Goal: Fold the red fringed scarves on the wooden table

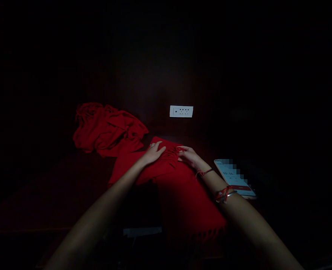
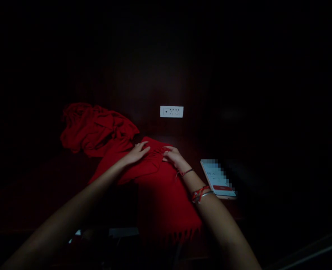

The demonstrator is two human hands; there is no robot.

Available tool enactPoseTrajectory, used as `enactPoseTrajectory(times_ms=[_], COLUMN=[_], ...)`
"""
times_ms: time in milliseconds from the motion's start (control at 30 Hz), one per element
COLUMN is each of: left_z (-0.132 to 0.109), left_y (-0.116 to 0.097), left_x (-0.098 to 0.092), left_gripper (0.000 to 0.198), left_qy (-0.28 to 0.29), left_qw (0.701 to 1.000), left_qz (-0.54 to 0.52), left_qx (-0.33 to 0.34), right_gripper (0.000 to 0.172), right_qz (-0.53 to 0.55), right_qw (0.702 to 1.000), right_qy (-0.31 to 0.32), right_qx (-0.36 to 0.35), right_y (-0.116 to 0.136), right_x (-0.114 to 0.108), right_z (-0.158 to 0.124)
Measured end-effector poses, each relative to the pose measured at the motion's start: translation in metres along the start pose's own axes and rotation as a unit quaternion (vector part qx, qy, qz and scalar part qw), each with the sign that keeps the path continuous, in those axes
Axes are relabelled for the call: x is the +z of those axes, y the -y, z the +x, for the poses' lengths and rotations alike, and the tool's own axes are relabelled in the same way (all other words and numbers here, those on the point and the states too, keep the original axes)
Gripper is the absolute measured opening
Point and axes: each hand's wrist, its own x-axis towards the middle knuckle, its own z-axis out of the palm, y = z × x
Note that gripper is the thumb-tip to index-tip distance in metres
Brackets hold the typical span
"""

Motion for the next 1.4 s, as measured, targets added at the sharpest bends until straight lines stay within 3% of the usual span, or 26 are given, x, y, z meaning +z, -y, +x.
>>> enactPoseTrajectory(times_ms=[100,167,267,367,500,567,667,767,833,933,1000,1067,1233,1300,1400], left_z=[-0.013,-0.017,-0.016,-0.011,-0.013,-0.017,-0.021,-0.021,-0.019,-0.016,-0.015,-0.014,-0.013,-0.013,-0.011], left_y=[0.013,0.016,0.017,0.018,0.019,0.020,0.022,0.026,0.030,0.035,0.036,0.036,0.032,0.031,0.035], left_x=[0.003,0.007,0.009,0.001,-0.020,-0.032,-0.042,-0.042,-0.039,-0.033,-0.031,-0.031,-0.037,-0.039,-0.038], left_gripper=[0.073,0.080,0.060,0.042,0.046,0.048,0.047,0.049,0.051,0.050,0.046,0.045,0.048,0.051,0.057], left_qy=[0.136,0.150,0.089,0.032,-0.080,-0.129,-0.140,-0.108,-0.078,-0.019,0.005,-0.008,-0.128,-0.167,-0.165], left_qw=[0.989,0.983,0.985,0.982,0.972,0.960,0.942,0.939,0.949,0.966,0.969,0.972,0.975,0.973,0.976], left_qz=[0.048,0.086,0.106,0.129,0.205,0.248,0.302,0.320,0.301,0.255,0.242,0.233,0.171,0.146,0.135], left_qx=[0.035,0.061,0.105,0.133,0.083,0.033,-0.035,-0.065,-0.039,0.029,0.042,0.038,0.065,0.065,0.050], right_gripper=[0.031,0.031,0.032,0.035,0.038,0.041,0.058,0.079,0.086,0.084,0.082,0.080,0.072,0.070,0.073], right_qz=[0.005,0.007,-0.036,-0.170,-0.391,-0.457,-0.533,-0.613,-0.651,-0.678,-0.688,-0.695,-0.689,-0.680,-0.665], right_qw=[0.998,0.996,0.994,0.977,0.896,0.855,0.813,0.765,0.733,0.708,0.698,0.692,0.702,0.718,0.746], right_qy=[-0.003,0.013,0.034,0.005,-0.076,-0.078,0.009,0.144,0.181,0.191,0.197,0.193,0.178,0.141,0.012], right_qx=[-0.058,-0.083,-0.099,-0.128,-0.195,-0.231,-0.235,-0.137,-0.075,-0.042,-0.033,-0.024,-0.028,-0.044,-0.032], right_y=[-0.004,-0.006,-0.008,-0.007,-0.003,-0.001,-0.001,-0.003,-0.006,-0.009,-0.010,-0.011,-0.011,-0.009,-0.002], right_x=[0.001,0.001,-0.001,-0.008,-0.019,-0.020,-0.018,-0.014,-0.012,-0.009,-0.007,-0.005,-0.004,-0.008,-0.018], right_z=[0.003,0.003,0.000,0.000,0.000,-0.002,-0.010,-0.018,-0.023,-0.026,-0.027,-0.028,-0.028,-0.025,-0.020])
